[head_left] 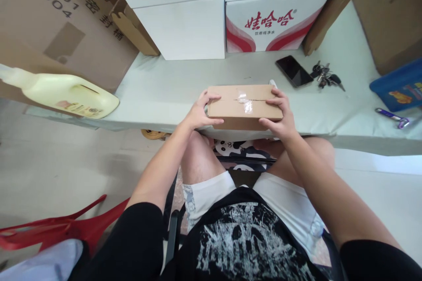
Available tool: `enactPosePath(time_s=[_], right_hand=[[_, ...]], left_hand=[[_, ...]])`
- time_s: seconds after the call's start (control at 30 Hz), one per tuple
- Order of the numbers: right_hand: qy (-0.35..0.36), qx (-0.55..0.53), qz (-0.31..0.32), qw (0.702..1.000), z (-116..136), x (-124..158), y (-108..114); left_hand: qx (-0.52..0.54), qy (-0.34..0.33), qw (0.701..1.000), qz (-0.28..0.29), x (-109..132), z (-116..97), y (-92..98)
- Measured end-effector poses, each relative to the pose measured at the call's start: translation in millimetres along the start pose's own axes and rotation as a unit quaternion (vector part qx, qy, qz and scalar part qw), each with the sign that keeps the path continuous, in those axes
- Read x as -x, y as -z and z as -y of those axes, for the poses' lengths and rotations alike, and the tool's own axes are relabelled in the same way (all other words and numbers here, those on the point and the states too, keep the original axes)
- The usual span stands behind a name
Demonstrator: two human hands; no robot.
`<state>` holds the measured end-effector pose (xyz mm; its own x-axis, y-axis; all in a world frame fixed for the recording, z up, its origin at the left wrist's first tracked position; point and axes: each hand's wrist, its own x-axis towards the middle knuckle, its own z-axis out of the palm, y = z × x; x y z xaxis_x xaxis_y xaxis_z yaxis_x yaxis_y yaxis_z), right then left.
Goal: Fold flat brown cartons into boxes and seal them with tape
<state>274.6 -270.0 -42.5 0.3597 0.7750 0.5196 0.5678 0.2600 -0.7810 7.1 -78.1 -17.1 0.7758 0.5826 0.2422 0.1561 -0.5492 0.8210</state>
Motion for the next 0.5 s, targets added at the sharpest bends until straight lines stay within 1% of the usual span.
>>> enactPosePath(time_s=[0.07, 0.13, 0.17, 0.23, 0.3, 0.33, 0.37, 0.43, 0.5], right_hand=[[-0.023, -0.018, 0.001, 1.000, 6.7, -2.0, 3.0], [-0.051, -0.030, 0.014, 0.998, 12.9, -3.8, 7.1], [-0.066, -0.039, 0.022, 0.997, 15.2, -4.1, 8.9], [-0.084, -0.073, 0.035, 0.993, 17.4, -3.2, 11.4], [-0.076, -0.122, 0.038, 0.989, 17.8, -0.2, 12.4], [-0.069, -0.144, 0.043, 0.986, 18.4, 1.9, 12.6], [-0.061, -0.160, 0.051, 0.984, 19.7, 3.9, 13.0], [-0.054, -0.167, 0.073, 0.982, 25.8, 6.9, 14.1], [-0.051, -0.131, 0.079, 0.987, 35.2, 7.2, 15.7]], left_hand=[[0.020, 0.010, 0.999, -0.032, 1.5, -6.3, -5.6], [0.058, 0.031, 0.996, -0.055, 0.8, -13.3, -8.6], [0.087, 0.053, 0.993, -0.060, -0.5, -16.2, -8.8], [0.165, 0.126, 0.976, -0.059, -4.4, -18.7, -6.3], [0.253, 0.213, 0.943, -0.042, -8.5, -15.4, -1.3], [0.293, 0.245, 0.924, -0.030, -10.1, -11.9, 1.5], [0.326, 0.263, 0.908, -0.017, -11.0, -7.6, 4.1], [0.367, 0.265, 0.892, 0.013, -11.0, 1.3, 7.3], [0.371, 0.253, 0.892, 0.046, -9.0, 7.5, 6.8]])
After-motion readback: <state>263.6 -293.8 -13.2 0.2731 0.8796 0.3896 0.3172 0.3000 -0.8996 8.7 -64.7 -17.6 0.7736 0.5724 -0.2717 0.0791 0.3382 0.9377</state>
